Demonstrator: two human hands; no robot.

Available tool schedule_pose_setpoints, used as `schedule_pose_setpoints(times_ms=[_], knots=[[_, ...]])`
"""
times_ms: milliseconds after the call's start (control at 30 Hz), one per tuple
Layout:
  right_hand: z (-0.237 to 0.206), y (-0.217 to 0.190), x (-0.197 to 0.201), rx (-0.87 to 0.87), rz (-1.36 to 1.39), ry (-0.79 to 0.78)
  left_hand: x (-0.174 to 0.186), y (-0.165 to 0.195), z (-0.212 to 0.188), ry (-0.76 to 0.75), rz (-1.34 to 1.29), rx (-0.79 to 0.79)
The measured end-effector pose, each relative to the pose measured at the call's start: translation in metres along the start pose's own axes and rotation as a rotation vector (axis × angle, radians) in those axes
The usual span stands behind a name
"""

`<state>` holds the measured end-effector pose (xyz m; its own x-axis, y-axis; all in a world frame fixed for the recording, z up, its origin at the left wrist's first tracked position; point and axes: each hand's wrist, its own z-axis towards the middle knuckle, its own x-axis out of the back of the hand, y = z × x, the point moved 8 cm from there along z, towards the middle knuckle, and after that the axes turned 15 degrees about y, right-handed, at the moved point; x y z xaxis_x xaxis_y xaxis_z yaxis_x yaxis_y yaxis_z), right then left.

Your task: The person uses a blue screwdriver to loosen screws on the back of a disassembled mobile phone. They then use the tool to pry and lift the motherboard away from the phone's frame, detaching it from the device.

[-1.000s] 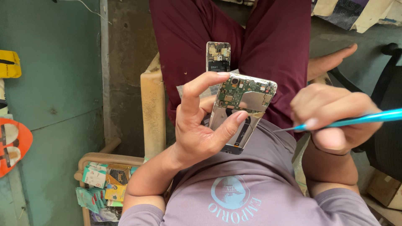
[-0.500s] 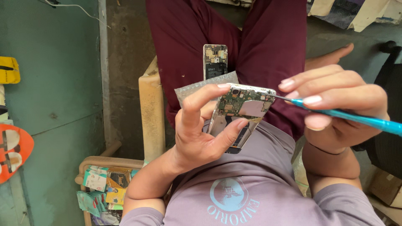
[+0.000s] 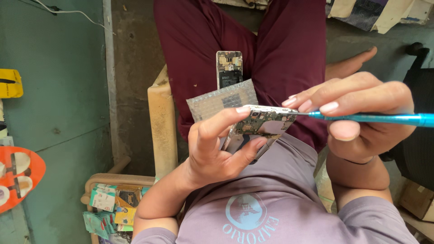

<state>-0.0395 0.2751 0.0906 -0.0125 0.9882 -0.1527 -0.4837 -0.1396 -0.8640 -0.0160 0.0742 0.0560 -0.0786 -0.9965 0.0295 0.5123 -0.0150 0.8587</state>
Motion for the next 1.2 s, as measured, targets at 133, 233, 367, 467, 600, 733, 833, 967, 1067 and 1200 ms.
schedule_pose_setpoints(times_ms=[133, 233, 367, 467, 600, 733, 833, 967, 1067, 1200], knots=[[-0.001, -0.004, -0.005, 0.038, -0.029, 0.033, 0.001, 0.005, 0.003, 0.009, 0.124, -0.103], [-0.003, -0.008, -0.008, 0.024, -0.075, 0.064, 0.001, 0.006, 0.005, 0.014, 0.107, -0.097], [-0.003, -0.009, -0.010, -0.013, -0.105, 0.045, 0.001, 0.009, 0.007, 0.009, 0.099, -0.104], [-0.001, -0.010, -0.012, -0.022, -0.101, 0.047, 0.001, 0.010, 0.008, 0.009, 0.098, -0.114], [0.001, -0.015, -0.015, 0.026, -0.114, 0.063, -0.001, 0.011, 0.010, -0.003, 0.100, -0.116], [0.006, -0.017, -0.021, 0.056, -0.120, 0.021, -0.004, 0.013, 0.010, -0.019, 0.096, -0.123], [0.008, -0.017, -0.024, 0.085, -0.120, -0.010, -0.004, 0.013, 0.011, -0.018, 0.109, -0.135], [0.008, -0.016, -0.024, 0.059, -0.125, -0.017, -0.004, 0.013, 0.010, -0.017, 0.110, -0.135], [0.009, -0.012, -0.022, 0.023, -0.090, -0.039, -0.005, 0.012, 0.010, -0.025, 0.094, -0.116], [0.009, -0.007, -0.020, -0.014, -0.096, -0.038, -0.005, 0.010, 0.010, -0.016, 0.080, -0.079]])
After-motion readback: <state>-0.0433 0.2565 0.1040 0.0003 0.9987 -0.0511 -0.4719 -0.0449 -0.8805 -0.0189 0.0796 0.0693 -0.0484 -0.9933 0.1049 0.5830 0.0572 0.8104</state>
